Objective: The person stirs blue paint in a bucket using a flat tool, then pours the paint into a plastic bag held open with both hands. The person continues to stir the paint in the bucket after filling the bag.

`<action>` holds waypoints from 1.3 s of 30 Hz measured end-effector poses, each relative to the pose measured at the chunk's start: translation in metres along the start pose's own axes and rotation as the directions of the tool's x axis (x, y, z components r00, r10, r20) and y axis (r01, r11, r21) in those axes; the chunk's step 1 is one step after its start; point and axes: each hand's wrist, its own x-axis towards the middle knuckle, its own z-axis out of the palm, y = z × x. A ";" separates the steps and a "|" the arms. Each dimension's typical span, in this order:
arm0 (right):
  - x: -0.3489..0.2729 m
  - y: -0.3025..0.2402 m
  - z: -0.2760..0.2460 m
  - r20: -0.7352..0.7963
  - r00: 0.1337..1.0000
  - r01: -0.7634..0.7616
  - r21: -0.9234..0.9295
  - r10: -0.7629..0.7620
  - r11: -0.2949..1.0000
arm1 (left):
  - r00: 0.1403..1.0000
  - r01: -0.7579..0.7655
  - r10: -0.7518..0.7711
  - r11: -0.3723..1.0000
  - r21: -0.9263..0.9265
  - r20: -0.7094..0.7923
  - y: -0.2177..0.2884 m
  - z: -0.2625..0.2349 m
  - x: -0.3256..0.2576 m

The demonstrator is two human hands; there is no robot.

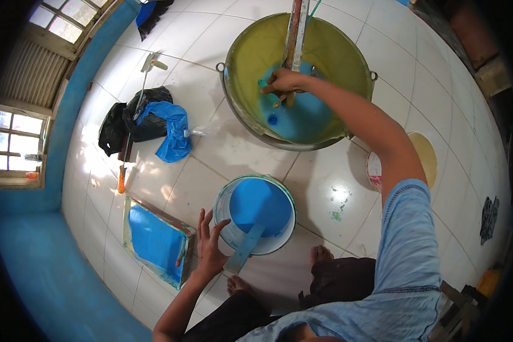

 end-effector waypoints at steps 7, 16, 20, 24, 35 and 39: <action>-0.005 -0.010 -0.019 -0.225 0.965 0.130 -0.028 -0.133 0.991 | 1.000 -0.010 0.010 1.000 0.028 0.008 0.006 -0.003 0.001; -0.057 0.015 -0.055 -0.212 0.872 0.129 -0.770 -0.441 0.625 | 0.992 -0.033 0.036 0.999 0.029 -0.123 0.002 0.000 -0.011; -0.147 -0.014 -0.036 -0.177 0.801 0.190 -0.831 -0.572 0.523 | 0.991 -0.056 0.062 0.997 0.056 -0.119 0.004 0.003 -0.008; -0.182 -0.027 0.011 -0.241 0.445 0.310 -0.862 -0.862 0.401 | 0.989 -0.057 0.064 0.997 0.053 -0.132 0.004 -0.001 -0.008; -0.271 -0.058 0.173 0.064 0.673 0.663 -0.495 -0.737 0.562 | 0.983 0.039 -0.039 0.999 -0.005 -0.179 -0.005 0.006 -0.017; -0.276 -0.048 0.245 0.255 0.692 0.690 -0.508 -0.675 0.516 | 0.969 -0.052 0.044 0.998 -0.023 -0.243 -0.015 0.013 -0.022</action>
